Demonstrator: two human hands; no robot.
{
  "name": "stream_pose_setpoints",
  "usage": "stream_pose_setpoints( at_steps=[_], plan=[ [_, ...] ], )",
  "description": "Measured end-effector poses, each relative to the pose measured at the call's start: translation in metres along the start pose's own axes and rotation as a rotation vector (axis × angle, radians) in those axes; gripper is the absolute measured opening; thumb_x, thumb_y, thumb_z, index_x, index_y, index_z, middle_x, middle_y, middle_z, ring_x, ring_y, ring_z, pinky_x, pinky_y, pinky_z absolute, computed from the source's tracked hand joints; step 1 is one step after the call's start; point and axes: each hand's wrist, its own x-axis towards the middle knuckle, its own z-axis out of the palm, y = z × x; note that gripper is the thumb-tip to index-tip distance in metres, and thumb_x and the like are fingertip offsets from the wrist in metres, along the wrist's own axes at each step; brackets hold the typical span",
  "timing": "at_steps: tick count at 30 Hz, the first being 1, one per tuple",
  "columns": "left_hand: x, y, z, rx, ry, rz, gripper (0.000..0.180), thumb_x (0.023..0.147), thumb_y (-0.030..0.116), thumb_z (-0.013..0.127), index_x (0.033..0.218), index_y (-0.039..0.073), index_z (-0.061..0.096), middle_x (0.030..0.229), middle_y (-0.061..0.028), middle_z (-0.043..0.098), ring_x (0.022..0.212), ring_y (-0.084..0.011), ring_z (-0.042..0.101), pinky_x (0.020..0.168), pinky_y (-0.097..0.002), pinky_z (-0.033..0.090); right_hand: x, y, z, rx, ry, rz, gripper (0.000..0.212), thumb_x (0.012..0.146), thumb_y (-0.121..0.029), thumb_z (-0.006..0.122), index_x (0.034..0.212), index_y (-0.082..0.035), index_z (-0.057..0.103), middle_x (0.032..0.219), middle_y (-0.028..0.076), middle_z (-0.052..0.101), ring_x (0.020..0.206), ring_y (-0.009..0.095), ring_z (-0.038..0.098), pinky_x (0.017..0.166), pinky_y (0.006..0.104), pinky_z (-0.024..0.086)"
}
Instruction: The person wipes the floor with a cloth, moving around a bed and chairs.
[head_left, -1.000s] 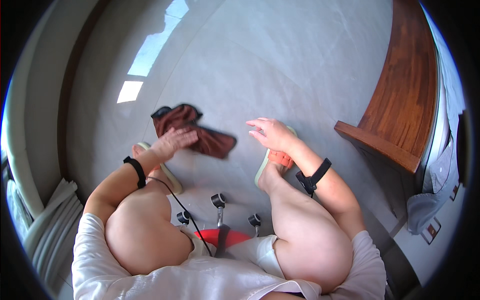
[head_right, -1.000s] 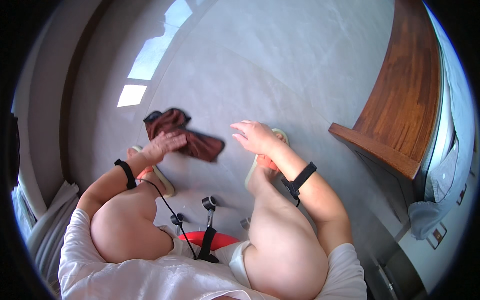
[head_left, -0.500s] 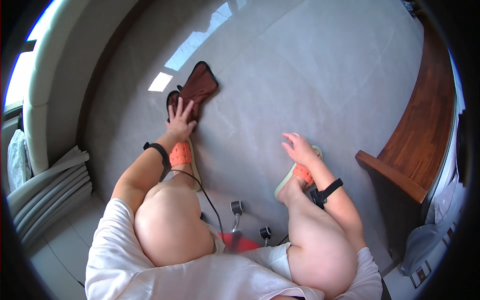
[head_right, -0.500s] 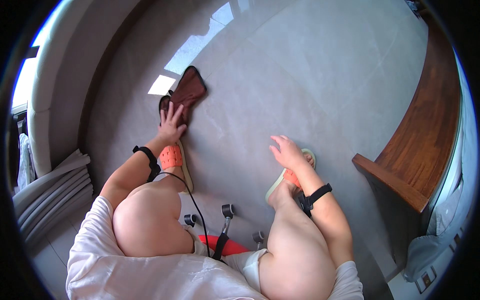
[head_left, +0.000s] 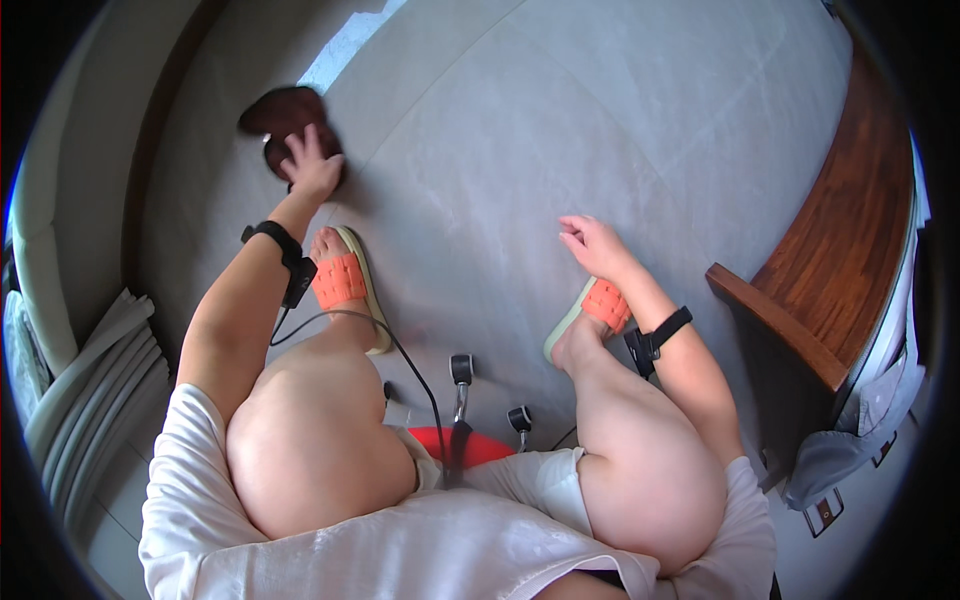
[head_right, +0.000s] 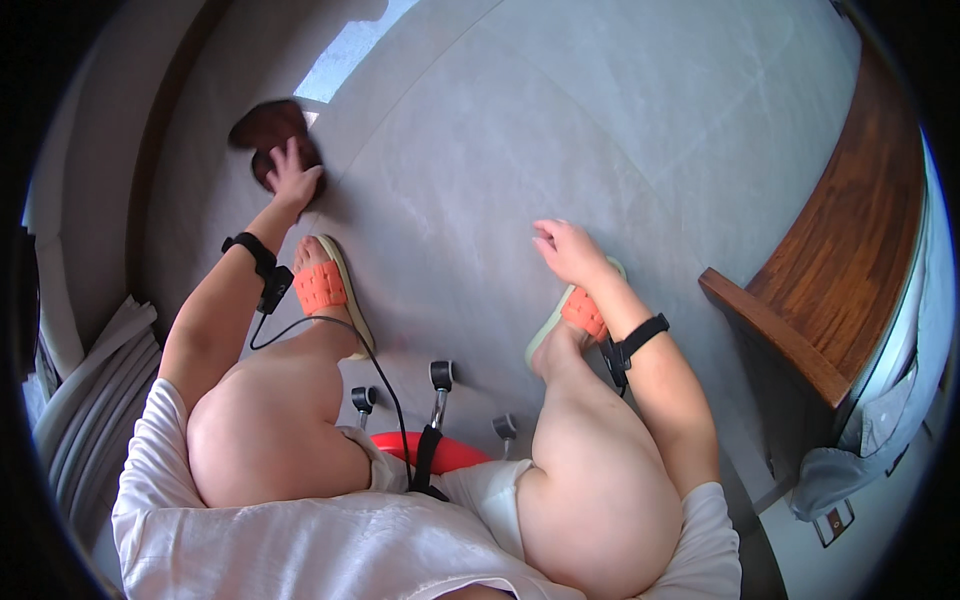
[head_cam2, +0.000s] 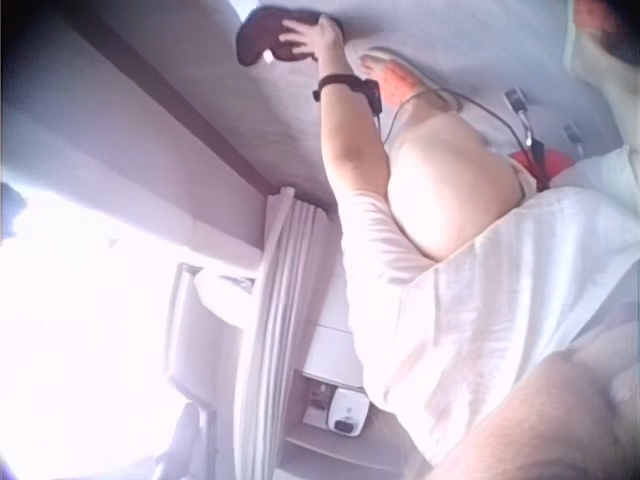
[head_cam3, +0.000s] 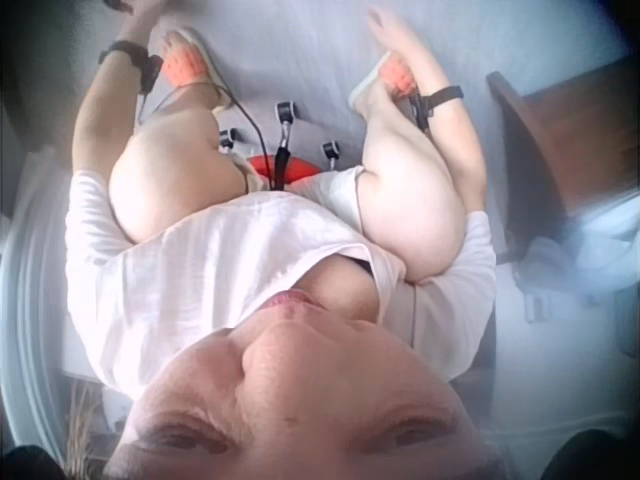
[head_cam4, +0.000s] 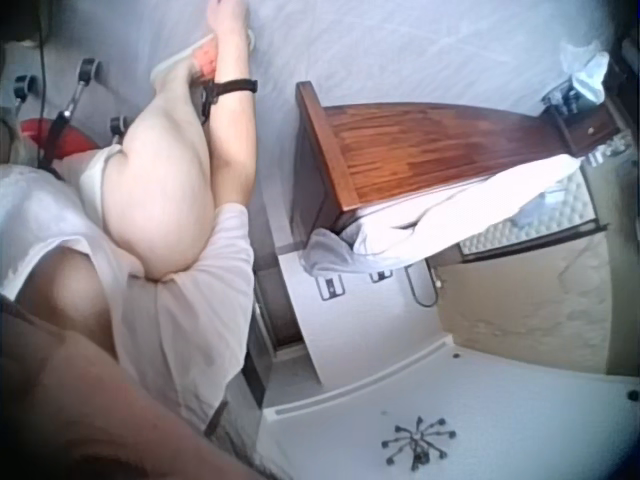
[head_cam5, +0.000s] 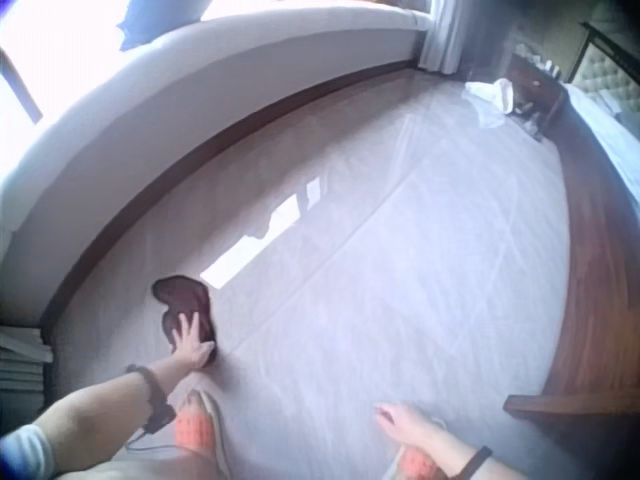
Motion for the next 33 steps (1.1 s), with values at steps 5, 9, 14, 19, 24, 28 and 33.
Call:
stream_pose_setpoints(
  at_steps=[5, 9, 14, 19, 24, 28, 33],
  plan=[
    [-0.086, 0.065, 0.011, 0.017, -0.343, 0.206, 0.096, 0.074, 0.03, 0.069, 0.148, 0.035, 0.008, 0.156, -0.0089, -0.012, 0.137, -0.052, -0.003, 0.099, -0.0695, 0.025, 0.009, -0.027, 0.009, 0.004, 0.045, -0.063, 0.03, 0.088, -0.019, 0.058, 0.113, -0.002, 0.06, 0.106, 0.018, 0.063, 0.094, 0.031, 0.064, 0.081, 0.037, 0.051],
    [-0.155, 0.087, -0.003, 0.188, -0.819, 0.577, 0.099, 0.071, 0.028, 0.072, 0.149, 0.033, 0.012, 0.155, -0.0084, -0.015, 0.138, -0.0503, -0.008, 0.107, -0.0621, 0.019, 0.008, -0.043, 0.022, 0.019, 0.008, -0.144, 0.035, 0.087, -0.019, 0.059, 0.119, -0.005, 0.057, 0.113, 0.017, 0.06, 0.096, 0.03, 0.063, 0.083, 0.0368, 0.05],
    [-0.155, 0.093, -0.035, 0.106, -1.214, 0.663, 0.068, 0.076, 0.034, 0.068, 0.139, 0.023, 0.045, 0.156, -0.0125, 0.011, 0.142, -0.039, 0.005, 0.112, -0.0488, 0.019, 0.005, -0.096, 0.051, -0.378, 0.158, -0.489, 0.058, 0.083, -0.025, 0.065, 0.137, -0.02, 0.043, 0.14, 0.013, 0.04, 0.123, 0.035, 0.045, 0.096, 0.0464, 0.043],
    [-0.139, 0.081, -0.07, -0.32, -1.142, 0.347, 0.055, 0.085, 0.024, 0.062, 0.137, 0.013, 0.047, 0.14, -0.0136, 0.045, 0.129, -0.0256, 0.042, 0.105, -0.0329, 0.034, -0.004, -0.092, 0.092, -0.952, -0.188, -0.701, 0.068, 0.079, -0.034, 0.066, 0.14, -0.032, 0.036, 0.15, 0.006, 0.024, 0.136, 0.04, 0.022, 0.099, 0.0621, 0.033],
    [-0.129, 0.012, -0.09, -0.499, -0.59, 0.305, 0.058, 0.085, 0.027, 0.061, 0.138, 0.009, 0.044, 0.137, -0.0169, 0.047, 0.124, -0.0264, 0.048, 0.101, -0.0335, 0.038, -0.009, -0.077, 0.119, -0.879, -0.369, -0.551, 0.036, 0.078, -0.02, 0.06, 0.113, -0.021, 0.054, 0.104, 0.007, 0.057, 0.102, 0.033, 0.055, 0.078, 0.0476, 0.047],
    [-0.144, -0.02, -0.117, -0.476, -0.447, 0.171, 0.054, 0.089, 0.022, 0.059, 0.139, 0.007, 0.042, 0.135, -0.0133, 0.049, 0.122, -0.0228, 0.048, 0.102, -0.0328, 0.037, -0.021, -0.083, 0.098, -0.417, -0.268, -0.54, 0.02, 0.08, -0.016, 0.053, 0.099, -0.01, 0.057, 0.096, 0.014, 0.06, 0.095, 0.033, 0.058, 0.077, 0.0452, 0.047],
    [-0.158, -0.077, -0.098, -0.607, -0.31, 0.133, 0.054, 0.089, 0.022, 0.059, 0.138, 0.008, 0.043, 0.132, -0.0184, 0.051, 0.122, -0.0245, 0.049, 0.1, -0.0322, 0.038, 0.018, -0.133, 0.028, -0.077, 0.259, -0.277, 0.029, 0.085, -0.027, 0.053, 0.107, -0.009, 0.057, 0.106, 0.014, 0.062, 0.099, 0.031, 0.059, 0.083, 0.0402, 0.047]
  ],
)
